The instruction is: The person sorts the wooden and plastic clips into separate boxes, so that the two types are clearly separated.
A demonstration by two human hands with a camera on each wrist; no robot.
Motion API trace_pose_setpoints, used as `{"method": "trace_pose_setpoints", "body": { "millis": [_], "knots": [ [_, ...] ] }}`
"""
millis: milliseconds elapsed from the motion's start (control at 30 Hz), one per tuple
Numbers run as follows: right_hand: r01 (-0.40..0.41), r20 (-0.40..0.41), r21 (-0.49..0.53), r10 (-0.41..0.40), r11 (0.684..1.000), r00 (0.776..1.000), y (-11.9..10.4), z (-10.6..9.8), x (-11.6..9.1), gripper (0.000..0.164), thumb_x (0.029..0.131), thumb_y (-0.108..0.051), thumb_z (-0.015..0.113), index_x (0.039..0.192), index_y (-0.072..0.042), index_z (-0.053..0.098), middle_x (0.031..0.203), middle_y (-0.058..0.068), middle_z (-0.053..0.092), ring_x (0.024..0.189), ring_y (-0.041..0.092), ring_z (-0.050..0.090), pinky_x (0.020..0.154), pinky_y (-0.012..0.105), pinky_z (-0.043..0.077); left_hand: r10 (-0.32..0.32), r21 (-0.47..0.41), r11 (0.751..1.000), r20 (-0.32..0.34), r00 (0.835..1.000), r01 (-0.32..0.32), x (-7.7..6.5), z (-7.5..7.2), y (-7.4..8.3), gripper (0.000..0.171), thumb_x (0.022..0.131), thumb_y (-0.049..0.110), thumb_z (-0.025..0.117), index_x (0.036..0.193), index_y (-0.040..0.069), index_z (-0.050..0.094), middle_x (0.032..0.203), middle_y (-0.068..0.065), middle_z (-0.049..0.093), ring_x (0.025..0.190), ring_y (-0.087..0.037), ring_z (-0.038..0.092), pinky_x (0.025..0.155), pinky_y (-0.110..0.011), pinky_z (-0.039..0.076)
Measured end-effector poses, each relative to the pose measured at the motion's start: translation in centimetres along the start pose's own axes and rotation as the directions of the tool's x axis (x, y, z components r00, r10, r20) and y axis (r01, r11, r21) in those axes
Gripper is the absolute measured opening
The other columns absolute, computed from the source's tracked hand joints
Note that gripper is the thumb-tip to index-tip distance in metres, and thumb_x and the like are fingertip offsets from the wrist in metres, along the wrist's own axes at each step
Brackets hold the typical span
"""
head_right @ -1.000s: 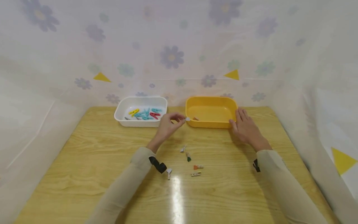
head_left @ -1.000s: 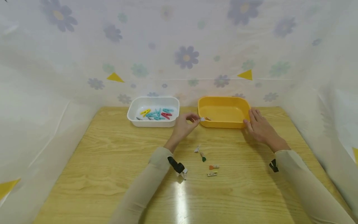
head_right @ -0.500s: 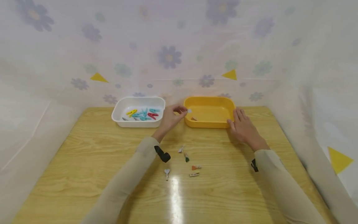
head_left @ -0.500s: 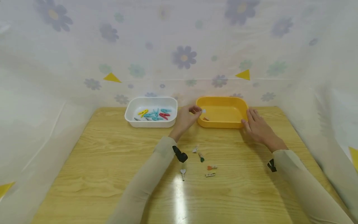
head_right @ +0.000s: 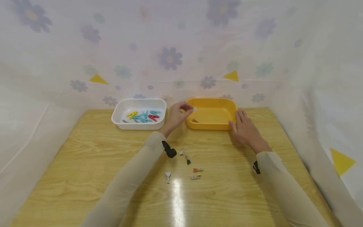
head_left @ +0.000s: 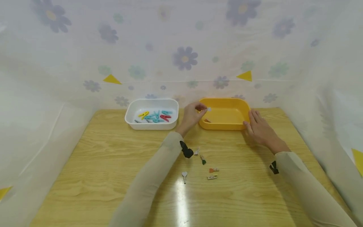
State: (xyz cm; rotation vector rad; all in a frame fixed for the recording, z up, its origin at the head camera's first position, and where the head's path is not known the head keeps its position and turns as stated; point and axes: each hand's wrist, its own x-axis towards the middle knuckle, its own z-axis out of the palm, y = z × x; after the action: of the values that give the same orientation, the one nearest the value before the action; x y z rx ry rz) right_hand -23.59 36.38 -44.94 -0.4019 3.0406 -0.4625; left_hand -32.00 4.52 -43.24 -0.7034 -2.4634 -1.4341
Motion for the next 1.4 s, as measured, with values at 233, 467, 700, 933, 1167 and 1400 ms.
{"method": "trace_pose_setpoints", "body": {
  "millis": [233,467,700,933,1167,1400],
  "knots": [
    [-0.007,0.021,0.013,0.007,1.000,1.000,-0.1,0.1,0.1,0.075,0.113,-0.045,0.019,0.159,0.011,-0.002,0.167,0.030,-0.008,0.153,0.049,-0.005,0.119,0.068,0.008,-0.033,0.056,0.998,0.028,0.999,0.031,0.7,0.6,-0.9,0.010,0.097,0.014,0.074,0.101,0.005,0.076,0.096,-0.008,0.073,0.090,-0.023,0.067,0.083,-0.029,0.055],
    [-0.006,-0.001,0.013,0.006,1.000,1.000,-0.3,0.4,-0.3,0.075,0.113,-0.044,0.020,0.158,0.012,0.001,0.166,0.032,-0.004,0.153,0.050,-0.001,0.119,0.068,0.009,-0.030,0.035,0.999,0.038,0.999,0.029,1.2,1.1,-1.7,0.009,0.097,0.012,0.073,0.101,0.005,0.076,0.095,-0.008,0.072,0.086,-0.024,0.063,0.079,-0.026,0.050],
    [0.003,-0.012,0.005,-0.003,1.000,1.000,-0.4,0.6,-0.2,0.075,0.113,-0.044,0.022,0.158,0.013,0.004,0.166,0.033,-0.001,0.153,0.051,0.001,0.119,0.067,0.010,-0.025,0.043,0.999,0.030,0.999,0.023,1.6,1.6,-2.5,0.008,0.096,0.011,0.073,0.100,0.005,0.076,0.096,-0.007,0.072,0.087,-0.021,0.062,0.083,-0.026,0.051],
    [-0.002,0.005,-0.002,0.002,1.000,1.000,-0.5,0.4,-0.2,0.075,0.113,-0.044,0.020,0.158,0.012,0.001,0.166,0.032,-0.003,0.153,0.051,-0.001,0.120,0.066,0.008,-0.032,0.081,0.996,0.030,0.999,0.029,1.9,2.0,-2.4,0.009,0.097,0.012,0.073,0.099,0.004,0.076,0.096,-0.009,0.072,0.090,-0.024,0.064,0.084,-0.028,0.051],
    [-0.001,-0.004,0.006,0.001,1.000,1.000,-0.4,0.2,-0.3,0.074,0.113,-0.043,0.021,0.158,0.012,0.001,0.167,0.030,-0.005,0.153,0.048,-0.005,0.121,0.065,0.007,0.004,0.152,0.988,0.030,1.000,-0.008,2.4,2.6,-2.5,0.009,0.098,0.013,0.073,0.099,0.005,0.077,0.097,-0.008,0.073,0.094,-0.026,0.065,0.085,-0.028,0.050],
    [0.001,-0.019,-0.004,-0.001,1.000,1.000,-0.3,0.0,-0.2,0.074,0.113,-0.043,0.021,0.158,0.012,0.002,0.166,0.032,-0.002,0.153,0.049,-0.001,0.121,0.064,0.008,0.017,0.145,0.989,0.020,1.000,-0.020,2.6,2.9,-2.5,0.009,0.097,0.013,0.074,0.099,0.004,0.077,0.097,-0.009,0.073,0.097,-0.029,0.065,0.087,-0.031,0.051]
  ]
}}
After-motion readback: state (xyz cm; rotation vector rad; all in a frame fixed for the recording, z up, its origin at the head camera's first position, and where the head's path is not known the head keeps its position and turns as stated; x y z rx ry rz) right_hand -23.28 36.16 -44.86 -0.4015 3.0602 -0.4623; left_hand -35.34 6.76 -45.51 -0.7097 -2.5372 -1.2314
